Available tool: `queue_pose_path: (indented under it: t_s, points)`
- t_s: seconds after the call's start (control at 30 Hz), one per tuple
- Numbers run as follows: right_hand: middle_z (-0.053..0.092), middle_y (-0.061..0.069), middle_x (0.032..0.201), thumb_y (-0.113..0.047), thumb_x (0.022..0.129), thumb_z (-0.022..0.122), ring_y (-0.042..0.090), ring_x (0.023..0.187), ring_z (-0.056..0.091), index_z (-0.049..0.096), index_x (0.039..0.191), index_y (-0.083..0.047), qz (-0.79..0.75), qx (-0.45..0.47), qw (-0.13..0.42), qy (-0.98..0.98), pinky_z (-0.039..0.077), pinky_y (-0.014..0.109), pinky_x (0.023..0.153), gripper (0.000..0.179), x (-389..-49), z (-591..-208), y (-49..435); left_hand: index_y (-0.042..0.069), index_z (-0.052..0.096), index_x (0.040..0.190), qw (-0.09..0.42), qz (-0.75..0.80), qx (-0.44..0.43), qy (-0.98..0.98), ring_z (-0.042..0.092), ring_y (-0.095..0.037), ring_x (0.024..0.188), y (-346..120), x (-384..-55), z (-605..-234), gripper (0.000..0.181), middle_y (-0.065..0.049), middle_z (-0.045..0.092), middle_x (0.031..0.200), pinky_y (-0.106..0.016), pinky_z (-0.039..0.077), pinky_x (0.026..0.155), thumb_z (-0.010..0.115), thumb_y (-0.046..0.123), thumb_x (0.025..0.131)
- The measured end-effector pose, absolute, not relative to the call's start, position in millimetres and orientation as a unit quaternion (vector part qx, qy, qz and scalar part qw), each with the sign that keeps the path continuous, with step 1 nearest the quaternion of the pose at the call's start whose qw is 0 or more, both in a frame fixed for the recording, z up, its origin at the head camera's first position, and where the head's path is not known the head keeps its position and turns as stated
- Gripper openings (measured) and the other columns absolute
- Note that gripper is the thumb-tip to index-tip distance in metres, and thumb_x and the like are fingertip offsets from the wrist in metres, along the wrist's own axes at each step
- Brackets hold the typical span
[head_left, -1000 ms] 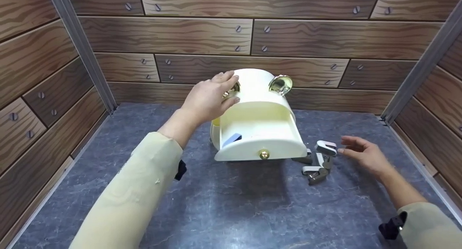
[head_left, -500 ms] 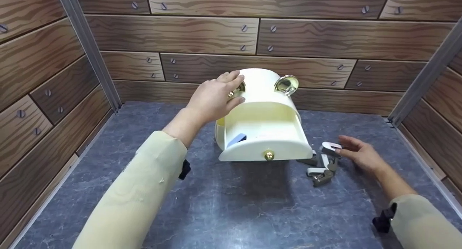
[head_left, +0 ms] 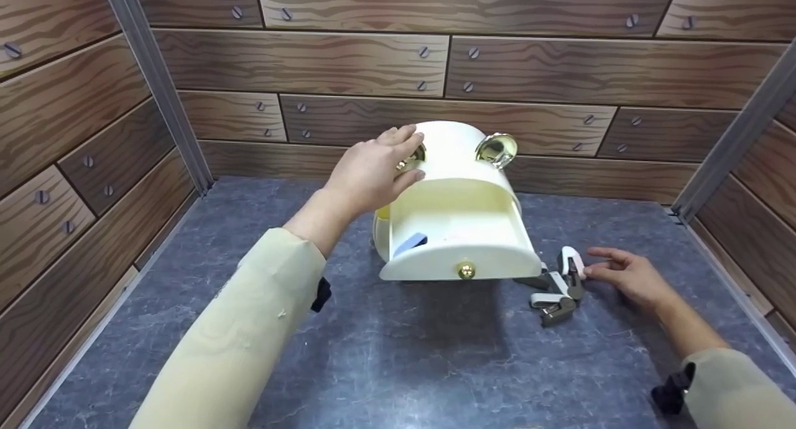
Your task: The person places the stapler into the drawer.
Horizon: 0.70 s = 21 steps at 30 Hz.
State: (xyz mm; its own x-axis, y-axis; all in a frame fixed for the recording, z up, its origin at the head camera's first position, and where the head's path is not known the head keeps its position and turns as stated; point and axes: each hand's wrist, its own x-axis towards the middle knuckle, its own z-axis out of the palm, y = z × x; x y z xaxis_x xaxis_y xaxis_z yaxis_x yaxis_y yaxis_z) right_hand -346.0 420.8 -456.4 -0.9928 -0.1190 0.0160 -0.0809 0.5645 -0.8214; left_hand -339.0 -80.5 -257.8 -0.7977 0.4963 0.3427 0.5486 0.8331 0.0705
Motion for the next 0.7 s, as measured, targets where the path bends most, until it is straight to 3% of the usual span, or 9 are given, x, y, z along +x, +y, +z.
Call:
queue_pose_path:
  t_s: [0.1,0.2,0.4,0.7]
  points:
    - [0.066,0.031,0.133,-0.013,0.100,0.076,-0.009,0.097,0.063,0.042,0.153,0.014,-0.469,-0.068,0.014,0.880,0.051,0.010,0.087,0.069,-350,-458,419,0.015,0.039,0.166,0.157,-0.084,-0.277,-0.944,0.035,-0.029,0.156,-81,-339,-258,0.067,-0.006,0.034,0.171,-0.048,0.035,0.124,0.056,0.047,0.110]
    - [0.053,0.039,0.146,-0.012,0.100,0.075,-0.007,0.105,0.061,0.039,0.155,0.014,-0.475,-0.081,0.015,0.876,0.051,0.011,0.089,0.070,-354,-457,418,0.015,0.040,0.166,0.158,-0.087,-0.276,-0.944,0.035,-0.029,0.156,-81,-338,-258,0.066,-0.006,0.034,0.171,-0.048,0.035,0.125,0.057,0.046,0.110]
    - [0.042,0.038,0.155,-0.012,0.100,0.075,-0.005,0.114,0.057,0.035,0.158,0.013,-0.491,-0.101,0.039,0.864,0.047,0.009,0.095,0.074,-357,-455,416,0.015,0.040,0.166,0.160,-0.090,-0.278,-0.943,0.035,-0.029,0.156,-78,-338,-258,0.066,-0.006,0.033,0.172,-0.048,0.034,0.125,0.057,0.046,0.110]
    - [0.048,0.037,0.152,-0.007,0.101,0.072,-0.009,0.113,0.056,0.036,0.157,0.014,-0.478,-0.121,0.029,0.870,0.047,0.009,0.094,0.069,-362,-461,407,0.016,0.039,0.166,0.157,-0.092,-0.273,-0.945,0.035,-0.029,0.156,-81,-337,-258,0.066,-0.005,0.032,0.172,-0.049,0.034,0.125,0.056,0.047,0.110]
